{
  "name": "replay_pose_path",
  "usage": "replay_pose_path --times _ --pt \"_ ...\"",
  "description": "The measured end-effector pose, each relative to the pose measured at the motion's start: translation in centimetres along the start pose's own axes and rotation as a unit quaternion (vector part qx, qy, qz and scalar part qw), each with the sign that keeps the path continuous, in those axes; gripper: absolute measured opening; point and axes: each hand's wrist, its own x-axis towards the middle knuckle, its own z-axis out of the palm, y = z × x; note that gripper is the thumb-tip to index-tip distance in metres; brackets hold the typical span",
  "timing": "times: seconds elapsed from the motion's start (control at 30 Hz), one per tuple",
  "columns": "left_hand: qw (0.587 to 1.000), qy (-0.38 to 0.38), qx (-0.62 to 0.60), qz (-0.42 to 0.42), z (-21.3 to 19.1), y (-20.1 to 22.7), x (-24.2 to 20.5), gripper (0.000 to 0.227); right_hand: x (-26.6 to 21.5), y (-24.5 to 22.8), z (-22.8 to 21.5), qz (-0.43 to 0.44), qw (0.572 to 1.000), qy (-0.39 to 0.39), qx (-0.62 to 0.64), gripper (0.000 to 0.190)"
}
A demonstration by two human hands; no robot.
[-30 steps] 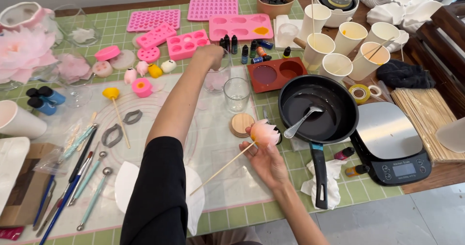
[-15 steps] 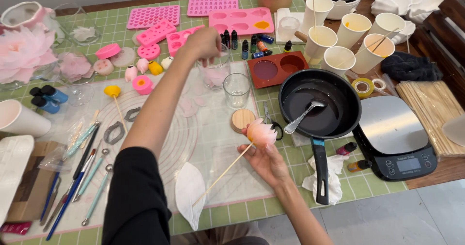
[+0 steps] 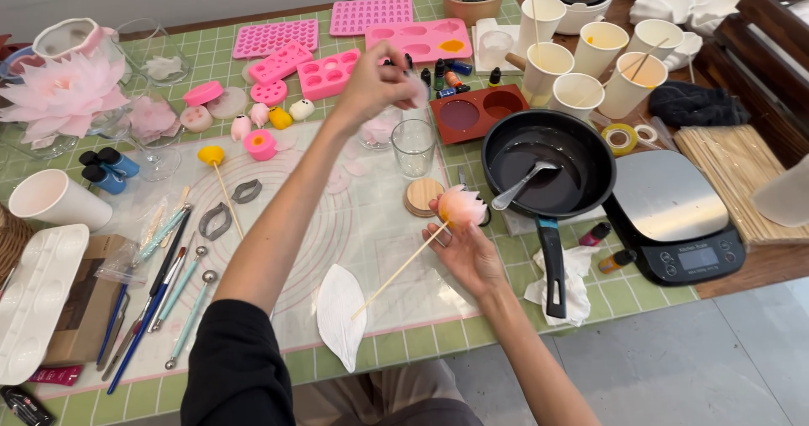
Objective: Assemble a decorative flower-shaped candle by carefully attaching individual wax petals to a central base.
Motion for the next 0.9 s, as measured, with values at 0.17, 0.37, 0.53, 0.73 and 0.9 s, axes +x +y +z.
replay_pose_path --times 0.17,0.37,0.53,0.73,0.9 --pt "0.998 -0.053 -0.015 -0.002 5.2 0.9 0.7 0.026 -0.1 0.5 -1.6 0.006 1.000 0.011 0.004 0.079" --pt "0.986 -0.135 0.097 0.022 9.4 -2.2 3.2 0.040 -0.4 0.3 -0.7 0.013 1.000 -0.001 -0.021 0.079" --pt "0.973 -0.221 0.068 0.015 12.1 -2.8 4.4 0.054 -0.4 0.4 -0.7 0.011 1.000 0.004 -0.025 0.080" --pt "0.963 -0.235 0.129 0.003 15.2 -4.8 5.2 0.031 -0.7 0.1 1.1 0.018 0.999 -0.028 -0.032 0.079" --pt "0.919 -0.137 0.346 0.128 18.0 -4.8 4.3 0.013 -0.8 0.0 1.7 0.001 0.998 -0.048 -0.041 0.073"
